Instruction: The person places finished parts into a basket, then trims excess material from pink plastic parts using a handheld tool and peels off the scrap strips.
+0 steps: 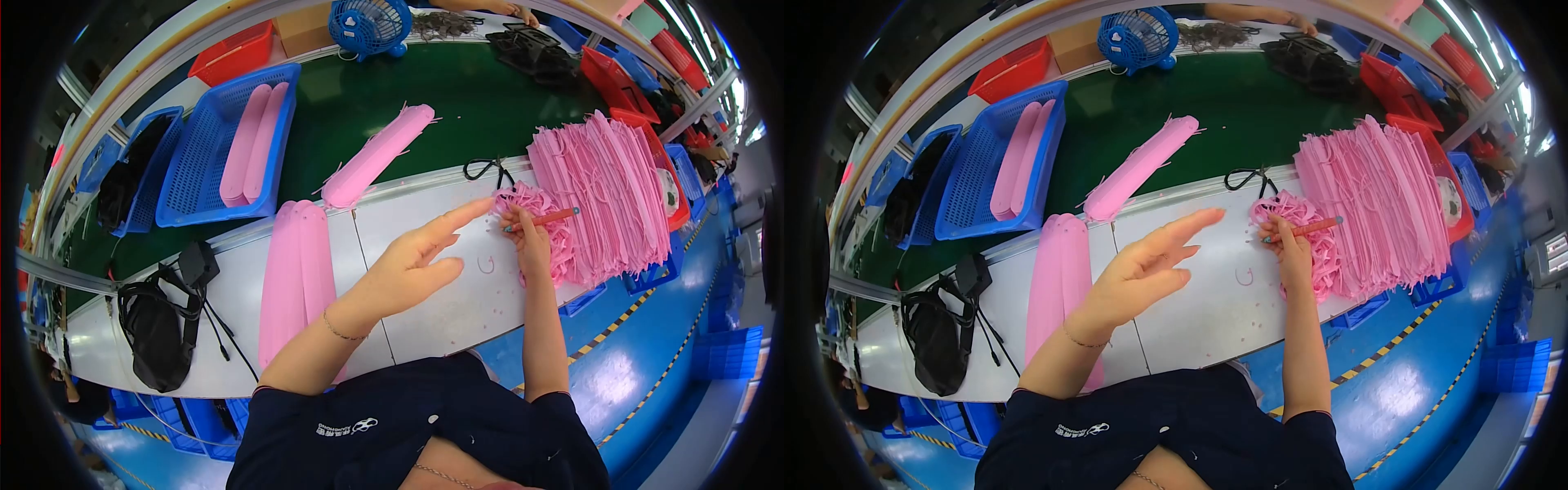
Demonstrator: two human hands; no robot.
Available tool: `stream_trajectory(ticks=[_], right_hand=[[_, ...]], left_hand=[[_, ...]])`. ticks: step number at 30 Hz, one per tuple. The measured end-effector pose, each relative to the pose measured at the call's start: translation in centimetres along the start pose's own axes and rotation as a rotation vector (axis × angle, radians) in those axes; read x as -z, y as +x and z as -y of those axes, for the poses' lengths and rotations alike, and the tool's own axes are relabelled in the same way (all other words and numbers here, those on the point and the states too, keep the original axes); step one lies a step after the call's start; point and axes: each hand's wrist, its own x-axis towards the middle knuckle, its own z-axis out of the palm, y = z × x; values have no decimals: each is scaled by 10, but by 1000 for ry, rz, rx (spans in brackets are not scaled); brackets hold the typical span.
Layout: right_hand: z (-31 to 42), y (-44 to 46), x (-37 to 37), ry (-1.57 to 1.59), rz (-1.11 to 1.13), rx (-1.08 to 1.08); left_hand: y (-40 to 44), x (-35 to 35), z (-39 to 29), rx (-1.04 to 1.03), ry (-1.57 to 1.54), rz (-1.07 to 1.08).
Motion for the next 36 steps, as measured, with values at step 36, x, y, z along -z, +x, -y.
stream_trajectory(ticks=[36], right_hand=[[60,-31,-38,-353,-216,459]], left_hand=[[14,2,30,118,-301,-55]])
